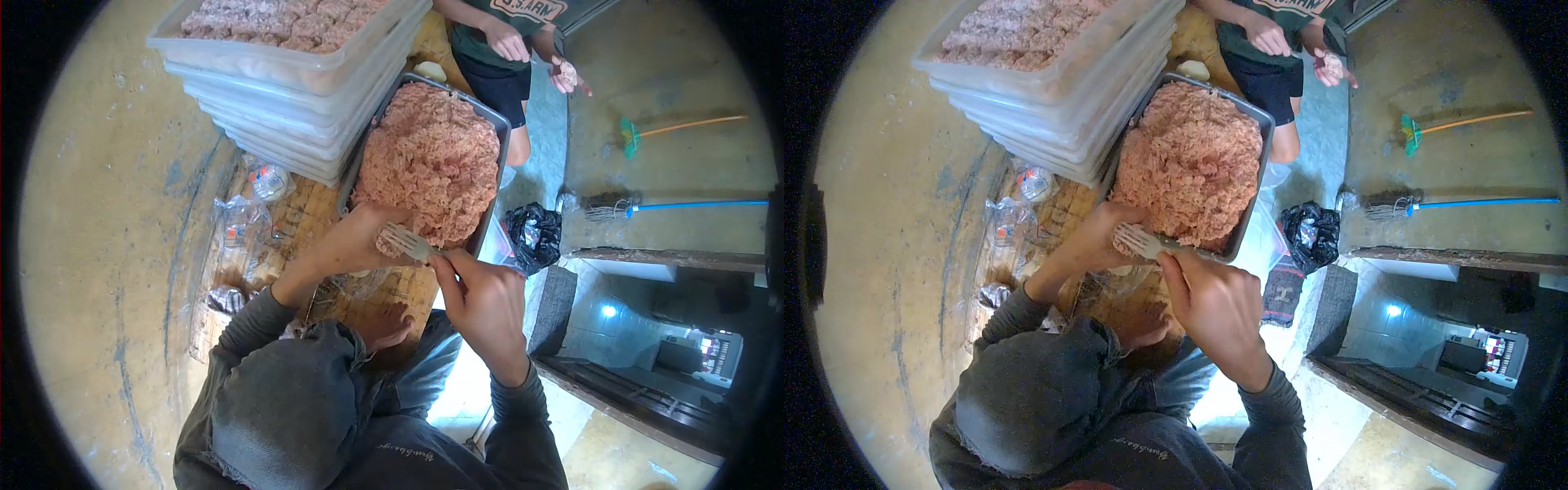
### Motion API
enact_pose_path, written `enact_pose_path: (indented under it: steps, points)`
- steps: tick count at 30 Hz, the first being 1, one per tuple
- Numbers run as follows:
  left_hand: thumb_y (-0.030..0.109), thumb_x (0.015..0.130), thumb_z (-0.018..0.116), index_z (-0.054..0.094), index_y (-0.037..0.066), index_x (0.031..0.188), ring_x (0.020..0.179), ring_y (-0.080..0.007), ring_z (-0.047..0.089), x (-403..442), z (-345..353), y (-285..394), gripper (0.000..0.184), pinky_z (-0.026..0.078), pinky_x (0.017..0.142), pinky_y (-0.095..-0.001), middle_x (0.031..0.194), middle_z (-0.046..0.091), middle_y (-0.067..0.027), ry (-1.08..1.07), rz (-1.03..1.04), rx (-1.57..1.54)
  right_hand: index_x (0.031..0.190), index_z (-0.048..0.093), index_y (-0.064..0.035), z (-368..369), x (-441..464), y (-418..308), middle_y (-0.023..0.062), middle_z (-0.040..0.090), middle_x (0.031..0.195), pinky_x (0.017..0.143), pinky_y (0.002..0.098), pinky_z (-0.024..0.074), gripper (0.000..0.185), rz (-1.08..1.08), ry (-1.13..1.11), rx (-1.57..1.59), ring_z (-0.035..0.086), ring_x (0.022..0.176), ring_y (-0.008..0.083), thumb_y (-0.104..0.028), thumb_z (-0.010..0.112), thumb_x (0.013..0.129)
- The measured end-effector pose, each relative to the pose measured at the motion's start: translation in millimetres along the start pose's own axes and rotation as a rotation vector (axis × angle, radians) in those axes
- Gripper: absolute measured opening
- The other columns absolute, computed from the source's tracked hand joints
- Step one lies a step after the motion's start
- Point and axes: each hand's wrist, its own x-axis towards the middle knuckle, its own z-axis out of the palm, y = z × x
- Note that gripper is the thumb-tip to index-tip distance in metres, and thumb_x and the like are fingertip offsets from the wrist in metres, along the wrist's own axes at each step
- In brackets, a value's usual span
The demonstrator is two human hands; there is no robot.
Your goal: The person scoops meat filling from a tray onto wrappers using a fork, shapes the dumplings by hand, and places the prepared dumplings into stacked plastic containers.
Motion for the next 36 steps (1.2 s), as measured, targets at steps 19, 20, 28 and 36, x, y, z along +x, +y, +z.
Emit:
enact_pose_path:
  steps: [19,20,28,36]
  points:
    - [0.017,0.073,0.09,0.061,0.001,0.139,0.129,-0.022,0.059,-3,-21,13,0.074,0.042,0.113,-0.0361,0.134,0.067,-0.0139,-0.253,-0.123,-0.403,0.086,0.069,-0.004,-4,-26,12,0.0128,0.064,0.061,0.047,0.0379,0.0445,0.016,0.177,0.081,0.216,0.062,0.047,0.028,-0.017,0.075,0.092]
    - [0.017,0.073,0.09,0.061,0.001,0.139,0.129,-0.022,0.059,-4,-20,12,0.074,0.042,0.113,-0.0361,0.134,0.067,-0.0139,-0.25,-0.129,-0.405,0.087,0.069,-0.0036,-6,-31,7,0.0122,0.064,0.061,0.048,0.0358,0.0448,0.013,0.155,0.089,0.256,0.062,0.048,0.0252,-0.014,0.075,0.092]
    - [0.016,0.071,0.091,0.066,0.003,0.104,0.087,-0.0148,0.064,-1,3,-6,0.044,0.051,0.082,-0.0329,0.088,0.067,-0.0056,-0.17,0.041,-0.283,0.086,0.07,-0.0037,-7,-39,-5,0.013,0.067,0.067,0.049,0.0353,0.046,0.012,0.067,0.099,0.221,0.065,0.053,0.0266,-0.012,0.074,0.092]
    - [0.015,0.073,0.087,0.069,0.002,0.116,0.097,-0.026,0.071,4,16,-3,0.048,0.053,0.089,-0.0365,0.101,0.074,-0.0105,0.055,0.118,-0.266,0.086,0.07,-0.0053,-6,-35,-1,0.0113,0.066,0.065,0.047,0.0353,0.0444,0.01,0.067,0.092,0.076,0.063,0.05,0.0247,-0.011,0.075,0.091]
